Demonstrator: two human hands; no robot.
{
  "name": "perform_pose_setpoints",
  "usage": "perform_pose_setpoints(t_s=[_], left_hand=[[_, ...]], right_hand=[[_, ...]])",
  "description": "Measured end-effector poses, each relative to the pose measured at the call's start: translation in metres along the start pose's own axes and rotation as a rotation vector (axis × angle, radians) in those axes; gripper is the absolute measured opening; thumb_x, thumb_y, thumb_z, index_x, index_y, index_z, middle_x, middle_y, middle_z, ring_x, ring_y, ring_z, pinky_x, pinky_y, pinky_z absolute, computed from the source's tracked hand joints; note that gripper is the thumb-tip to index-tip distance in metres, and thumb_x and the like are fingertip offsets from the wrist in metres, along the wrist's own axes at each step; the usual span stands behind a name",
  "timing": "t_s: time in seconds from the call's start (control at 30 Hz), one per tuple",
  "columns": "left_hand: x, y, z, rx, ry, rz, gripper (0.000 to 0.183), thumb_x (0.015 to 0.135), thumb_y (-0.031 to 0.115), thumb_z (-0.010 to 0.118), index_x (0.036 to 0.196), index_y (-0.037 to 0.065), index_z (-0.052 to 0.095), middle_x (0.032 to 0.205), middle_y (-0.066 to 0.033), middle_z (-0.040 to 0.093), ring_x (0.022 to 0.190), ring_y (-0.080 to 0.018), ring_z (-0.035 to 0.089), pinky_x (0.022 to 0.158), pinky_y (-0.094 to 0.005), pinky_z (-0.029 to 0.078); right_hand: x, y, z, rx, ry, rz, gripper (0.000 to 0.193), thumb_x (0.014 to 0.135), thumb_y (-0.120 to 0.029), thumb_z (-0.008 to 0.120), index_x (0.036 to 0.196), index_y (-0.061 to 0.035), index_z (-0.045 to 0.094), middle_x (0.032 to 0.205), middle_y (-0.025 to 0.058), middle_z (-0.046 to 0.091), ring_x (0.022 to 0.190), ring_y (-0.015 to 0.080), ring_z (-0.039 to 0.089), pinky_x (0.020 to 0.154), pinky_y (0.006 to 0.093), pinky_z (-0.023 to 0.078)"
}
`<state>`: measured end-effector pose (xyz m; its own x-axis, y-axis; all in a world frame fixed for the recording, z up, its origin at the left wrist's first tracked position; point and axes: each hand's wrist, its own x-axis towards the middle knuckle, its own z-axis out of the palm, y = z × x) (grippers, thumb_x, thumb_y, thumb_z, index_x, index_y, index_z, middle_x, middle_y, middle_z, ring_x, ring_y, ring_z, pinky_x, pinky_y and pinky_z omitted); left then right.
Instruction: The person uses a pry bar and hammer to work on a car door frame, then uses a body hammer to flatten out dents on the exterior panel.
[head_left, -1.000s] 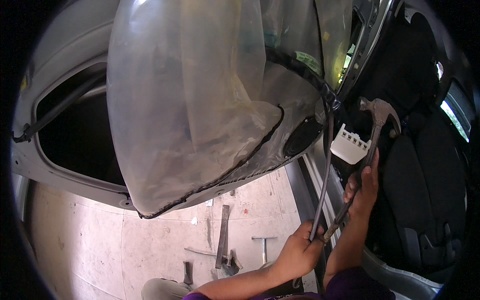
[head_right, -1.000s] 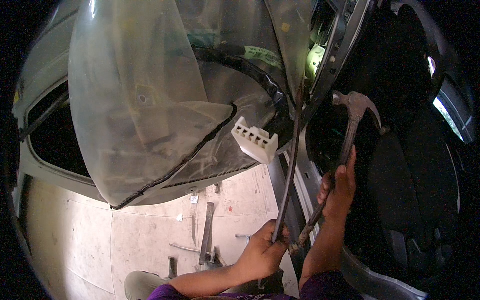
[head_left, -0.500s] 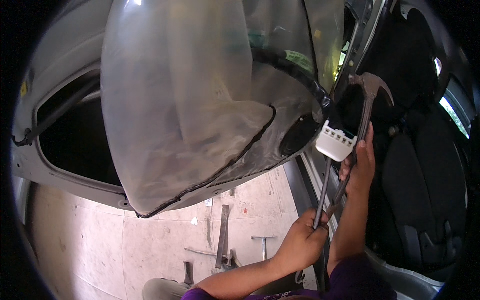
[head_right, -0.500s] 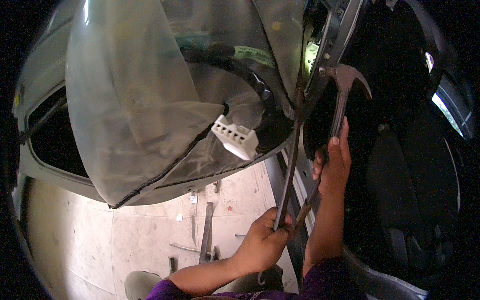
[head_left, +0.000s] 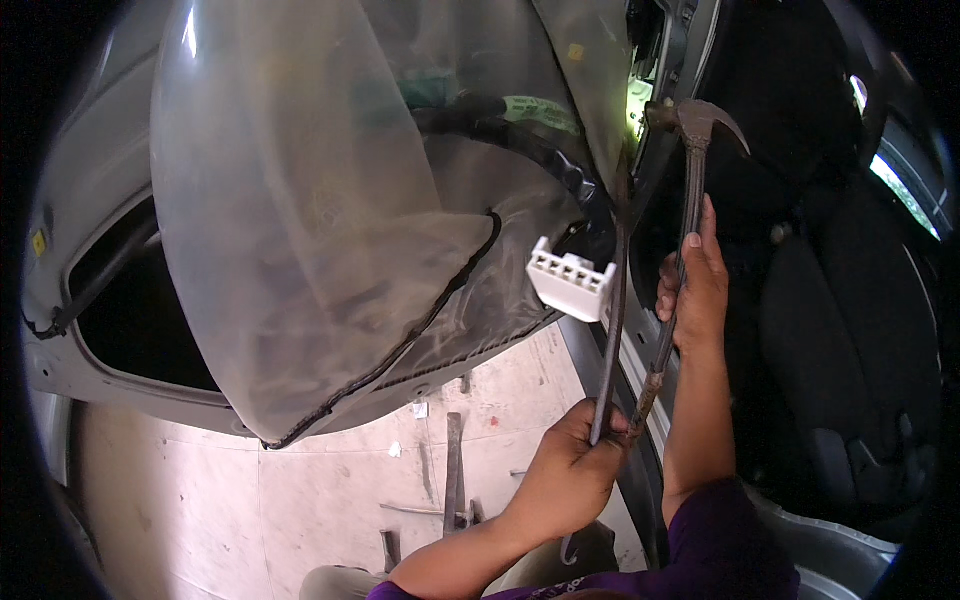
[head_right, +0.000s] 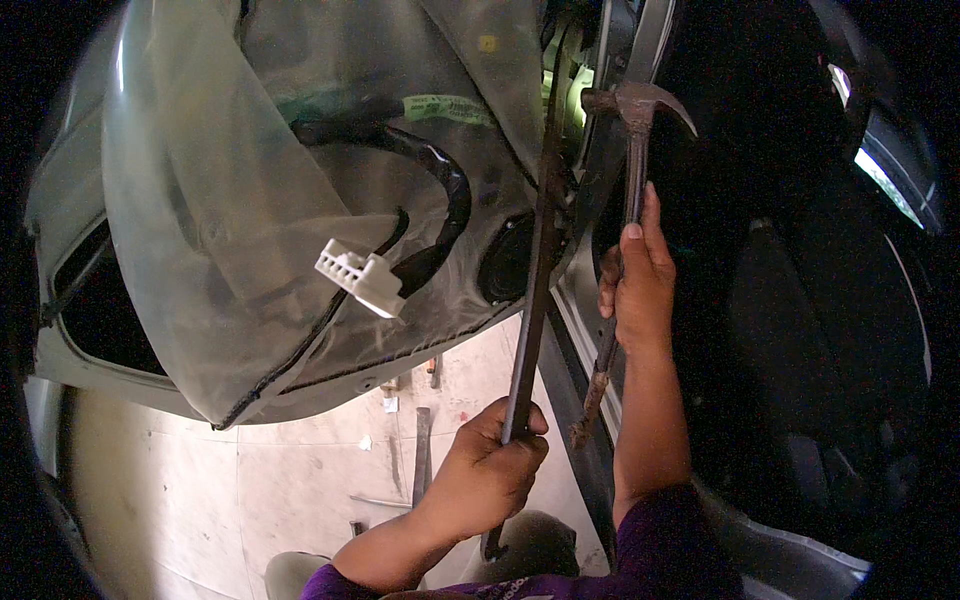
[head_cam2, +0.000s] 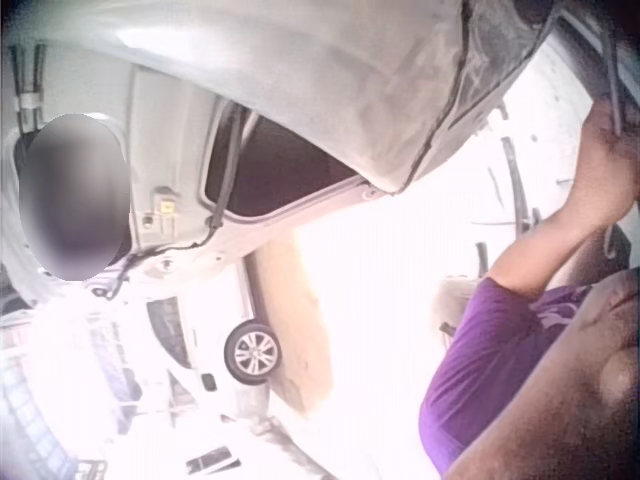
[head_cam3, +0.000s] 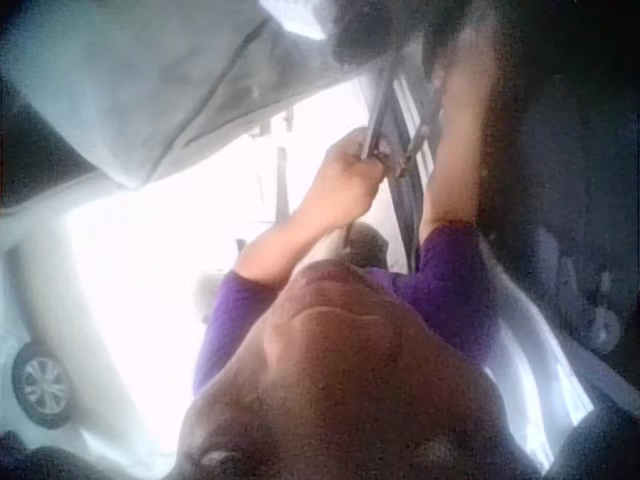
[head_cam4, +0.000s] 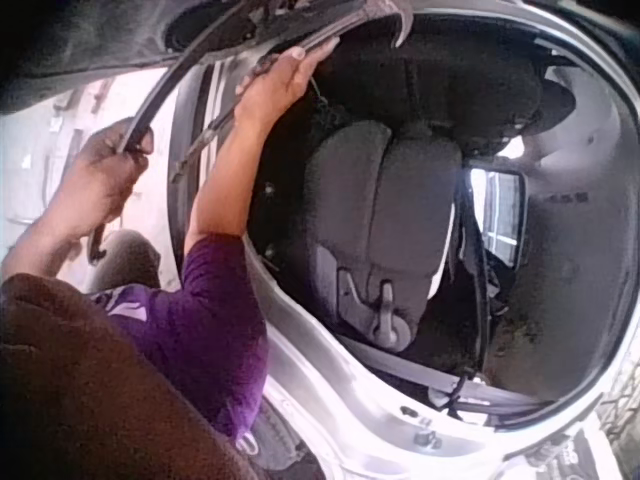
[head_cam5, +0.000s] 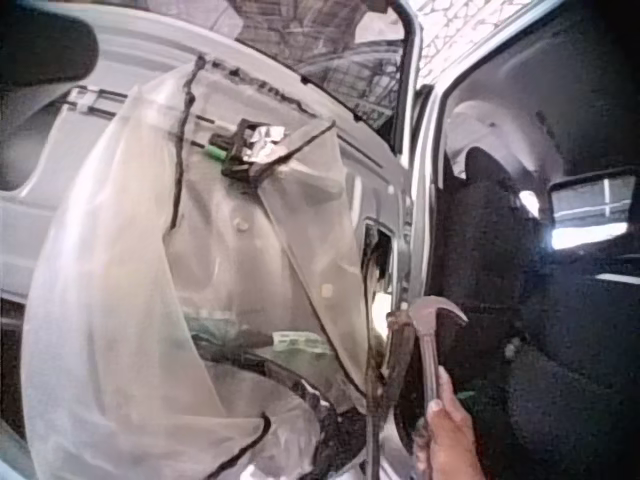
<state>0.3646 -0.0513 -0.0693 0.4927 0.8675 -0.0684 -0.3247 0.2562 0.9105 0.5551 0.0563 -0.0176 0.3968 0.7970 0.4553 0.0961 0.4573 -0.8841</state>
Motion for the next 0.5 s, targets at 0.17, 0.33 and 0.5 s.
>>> perform_pose_setpoints(t_s=[0.17, 0.33, 0.5], left_hand=[[-0.005, 0.018, -0.002, 0.043, 0.008, -0.047, 0.006, 0.094, 0.006, 0.053, 0.1, 0.009, 0.053, 0.061, 0.0053, 0.046, 0.043, -0.0048, 0.037, 0.039, -0.0239, 0.028], [-0.004, 0.016, -0.001, 0.044, -0.003, -0.03, 0.007, 0.094, 0.008, 0.054, 0.101, 0.009, 0.052, 0.062, 0.0049, 0.046, 0.044, -0.0053, 0.038, 0.039, -0.0243, 0.029], [-0.003, 0.015, -0.002, 0.025, -0.006, -0.057, 0.009, 0.093, 0.008, 0.055, 0.101, 0.009, 0.052, 0.062, 0.0047, 0.046, 0.044, -0.0056, 0.038, 0.04, -0.0247, 0.029]], right_hand=[[0.003, 0.003, 0.004, -0.016, 0.007, 0.023, 0.059, 0.102, -0.033, 0.047, 0.156, -0.0261, 0.023, 0.058, -0.0018, 0.042, 0.04, 0.0052, 0.038, 0.035, 0.0204, 0.033], [0.01, 0.007, 0.009, -0.015, -0.021, 0.008, 0.058, 0.102, -0.031, 0.047, 0.156, -0.0261, 0.024, 0.058, -0.0018, 0.042, 0.04, 0.0059, 0.038, 0.035, 0.0207, 0.033], [0.009, -0.007, 0.002, -0.018, -0.014, 0.055, 0.06, 0.101, -0.03, 0.048, 0.156, -0.0259, 0.024, 0.059, -0.0018, 0.043, 0.041, 0.006, 0.039, 0.035, 0.0207, 0.033]])
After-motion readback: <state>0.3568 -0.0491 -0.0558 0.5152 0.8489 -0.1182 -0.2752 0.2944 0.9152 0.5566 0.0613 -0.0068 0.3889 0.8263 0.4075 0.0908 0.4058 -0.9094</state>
